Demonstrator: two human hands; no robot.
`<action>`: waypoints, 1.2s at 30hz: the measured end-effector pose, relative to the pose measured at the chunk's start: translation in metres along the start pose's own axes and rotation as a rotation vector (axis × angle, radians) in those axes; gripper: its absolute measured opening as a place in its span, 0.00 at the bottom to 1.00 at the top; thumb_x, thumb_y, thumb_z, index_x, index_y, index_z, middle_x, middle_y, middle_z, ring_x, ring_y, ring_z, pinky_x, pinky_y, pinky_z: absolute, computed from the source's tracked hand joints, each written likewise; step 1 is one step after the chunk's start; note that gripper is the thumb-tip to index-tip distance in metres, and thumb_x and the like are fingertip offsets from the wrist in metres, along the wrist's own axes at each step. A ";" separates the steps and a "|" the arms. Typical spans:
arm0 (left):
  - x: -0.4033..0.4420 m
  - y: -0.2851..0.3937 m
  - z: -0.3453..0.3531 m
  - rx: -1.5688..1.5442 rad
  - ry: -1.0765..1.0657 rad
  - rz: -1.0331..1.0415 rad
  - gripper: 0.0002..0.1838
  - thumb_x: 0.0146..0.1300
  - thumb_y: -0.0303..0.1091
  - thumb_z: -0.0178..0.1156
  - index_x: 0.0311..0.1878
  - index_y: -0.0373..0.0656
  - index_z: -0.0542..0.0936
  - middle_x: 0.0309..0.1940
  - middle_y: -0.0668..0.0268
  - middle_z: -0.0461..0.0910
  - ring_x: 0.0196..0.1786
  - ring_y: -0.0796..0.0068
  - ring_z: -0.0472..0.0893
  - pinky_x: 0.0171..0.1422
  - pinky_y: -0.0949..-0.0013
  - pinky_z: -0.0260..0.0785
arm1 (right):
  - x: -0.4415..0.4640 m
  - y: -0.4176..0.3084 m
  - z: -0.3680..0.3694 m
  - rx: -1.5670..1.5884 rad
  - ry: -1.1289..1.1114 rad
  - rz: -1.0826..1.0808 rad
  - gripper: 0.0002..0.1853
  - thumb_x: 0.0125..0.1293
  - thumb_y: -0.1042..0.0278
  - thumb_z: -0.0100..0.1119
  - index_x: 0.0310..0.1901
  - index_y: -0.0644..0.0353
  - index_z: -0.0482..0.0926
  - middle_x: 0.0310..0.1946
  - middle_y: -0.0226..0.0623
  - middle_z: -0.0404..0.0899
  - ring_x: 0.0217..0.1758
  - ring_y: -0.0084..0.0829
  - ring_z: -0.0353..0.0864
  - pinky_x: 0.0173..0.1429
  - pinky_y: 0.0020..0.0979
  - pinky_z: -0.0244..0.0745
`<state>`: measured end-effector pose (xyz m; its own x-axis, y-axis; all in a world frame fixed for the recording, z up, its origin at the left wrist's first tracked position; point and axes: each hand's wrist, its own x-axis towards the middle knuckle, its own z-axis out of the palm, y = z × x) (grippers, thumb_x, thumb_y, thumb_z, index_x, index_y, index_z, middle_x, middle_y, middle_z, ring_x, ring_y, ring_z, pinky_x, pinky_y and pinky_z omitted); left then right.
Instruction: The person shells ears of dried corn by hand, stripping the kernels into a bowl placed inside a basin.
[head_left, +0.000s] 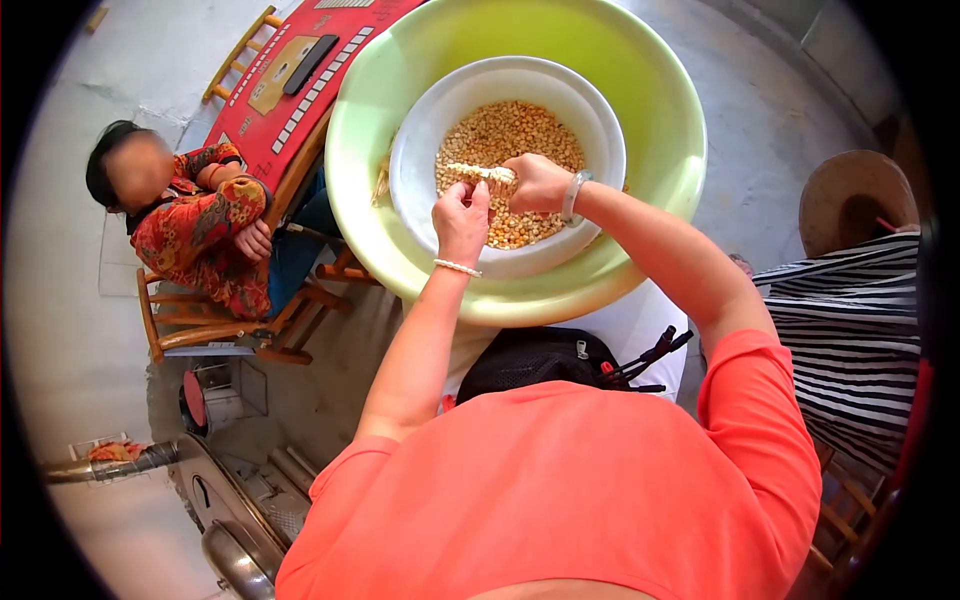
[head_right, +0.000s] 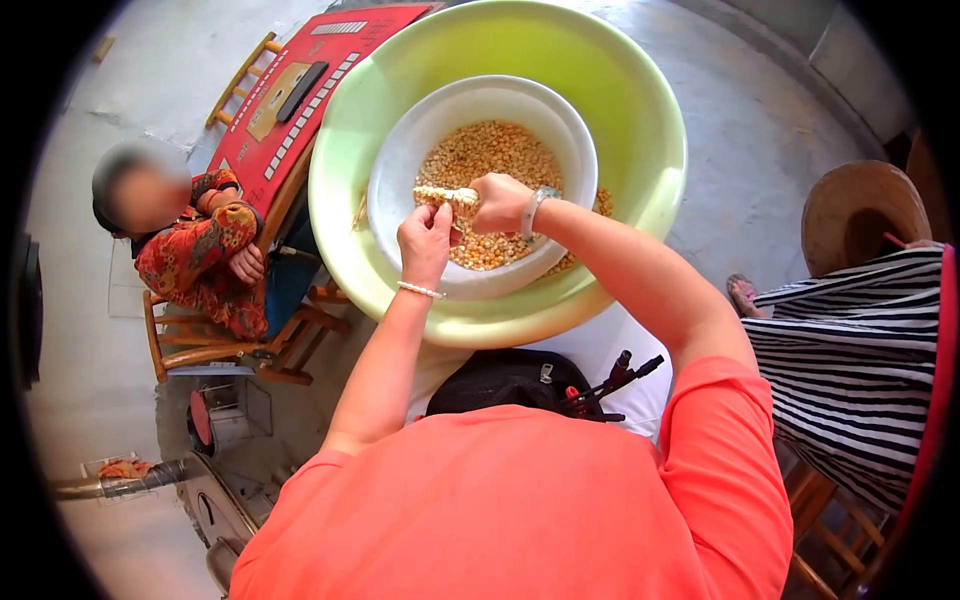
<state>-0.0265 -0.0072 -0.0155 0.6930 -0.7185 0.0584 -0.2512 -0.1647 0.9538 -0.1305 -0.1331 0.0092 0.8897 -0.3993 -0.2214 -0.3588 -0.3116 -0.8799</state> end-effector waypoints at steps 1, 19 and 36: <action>0.000 -0.001 0.000 0.000 -0.002 0.002 0.14 0.61 0.35 0.57 0.27 0.32 0.77 0.18 0.64 0.77 0.18 0.79 0.77 0.23 0.74 0.68 | 0.002 0.003 0.001 -0.011 0.011 0.002 0.10 0.40 0.73 0.57 0.29 0.66 0.76 0.17 0.41 0.75 0.16 0.30 0.76 0.18 0.31 0.72; -0.001 0.011 -0.009 -0.135 -0.092 -0.165 0.10 0.60 0.34 0.60 0.30 0.36 0.77 0.23 0.66 0.78 0.24 0.80 0.78 0.27 0.78 0.71 | 0.003 0.007 -0.001 0.030 -0.024 -0.048 0.14 0.39 0.73 0.59 0.33 0.66 0.77 0.16 0.39 0.74 0.15 0.28 0.74 0.17 0.30 0.69; -0.004 0.011 -0.010 -0.547 -0.076 -0.263 0.07 0.60 0.30 0.58 0.33 0.35 0.77 0.26 0.63 0.79 0.24 0.78 0.78 0.30 0.76 0.73 | 0.010 0.019 -0.001 0.493 -0.294 0.141 0.07 0.42 0.74 0.57 0.26 0.60 0.71 0.11 0.32 0.67 0.08 0.23 0.66 0.10 0.25 0.57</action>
<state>-0.0250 0.0004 -0.0025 0.6295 -0.7503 -0.2020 0.3196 0.0131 0.9475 -0.1292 -0.1438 -0.0097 0.9091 -0.1300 -0.3958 -0.3685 0.1925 -0.9095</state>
